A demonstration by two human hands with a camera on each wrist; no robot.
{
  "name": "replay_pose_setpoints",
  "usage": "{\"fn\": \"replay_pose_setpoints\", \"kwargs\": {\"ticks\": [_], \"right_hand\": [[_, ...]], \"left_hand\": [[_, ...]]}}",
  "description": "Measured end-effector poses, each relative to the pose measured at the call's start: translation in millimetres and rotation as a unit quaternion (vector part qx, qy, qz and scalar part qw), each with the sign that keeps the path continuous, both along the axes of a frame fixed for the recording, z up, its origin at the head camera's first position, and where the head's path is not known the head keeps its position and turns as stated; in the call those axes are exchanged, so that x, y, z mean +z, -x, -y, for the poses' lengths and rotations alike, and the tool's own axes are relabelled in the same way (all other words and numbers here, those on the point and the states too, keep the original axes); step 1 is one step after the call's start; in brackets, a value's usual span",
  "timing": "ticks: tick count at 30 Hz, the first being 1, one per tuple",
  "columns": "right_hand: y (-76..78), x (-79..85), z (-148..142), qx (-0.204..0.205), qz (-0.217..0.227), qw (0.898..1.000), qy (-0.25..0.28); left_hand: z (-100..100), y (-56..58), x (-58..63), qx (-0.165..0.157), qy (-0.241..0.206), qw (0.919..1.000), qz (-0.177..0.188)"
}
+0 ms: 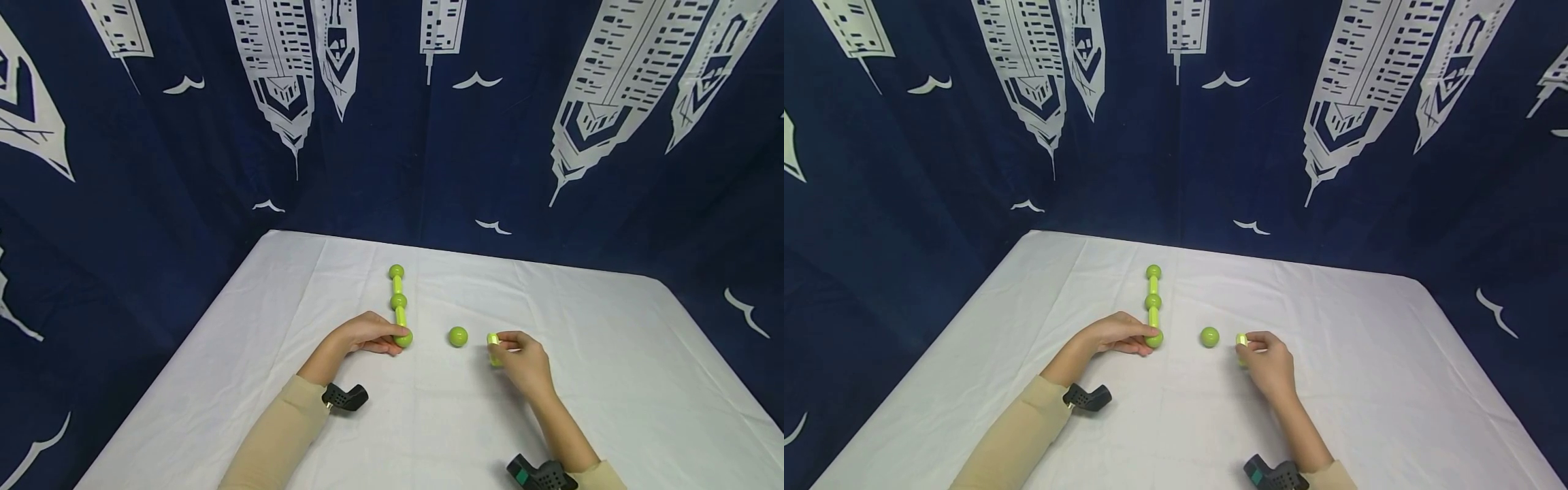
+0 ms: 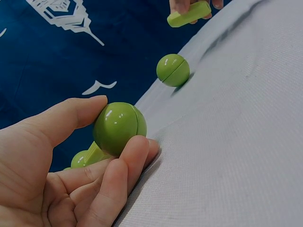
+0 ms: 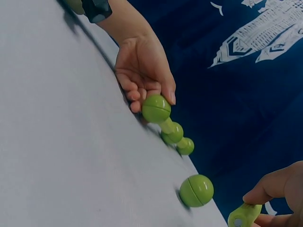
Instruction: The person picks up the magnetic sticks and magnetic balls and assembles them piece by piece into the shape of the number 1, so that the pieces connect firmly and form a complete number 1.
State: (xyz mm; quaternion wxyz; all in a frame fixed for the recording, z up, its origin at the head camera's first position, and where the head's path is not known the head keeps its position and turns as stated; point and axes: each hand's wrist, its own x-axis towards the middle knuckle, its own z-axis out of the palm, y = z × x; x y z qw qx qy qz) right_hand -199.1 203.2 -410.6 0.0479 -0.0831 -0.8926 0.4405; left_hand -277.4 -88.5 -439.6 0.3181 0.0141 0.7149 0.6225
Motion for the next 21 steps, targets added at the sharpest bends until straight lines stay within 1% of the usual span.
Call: {"fn": "replay_pose_setpoints", "kwargs": {"ticks": [8, 17, 21], "right_hand": [[-3.2, 2.3, 10.5, 0.017, 0.016, 0.999, 0.042], [-9.2, -2.5, 25.2, 0.049, 0.037, 0.993, 0.102], [-10.6, -6.0, 31.9, 0.058, 0.051, 0.990, 0.114]], "left_hand": [[0.2, 0.0, -1.1, 0.002, -0.004, 1.0000, 0.004], [0.8, 0.3, -1.8, 0.005, -0.003, 1.0000, 0.004], [0.0, 0.1, -2.0, 0.005, -0.003, 1.0000, 0.000]]}}
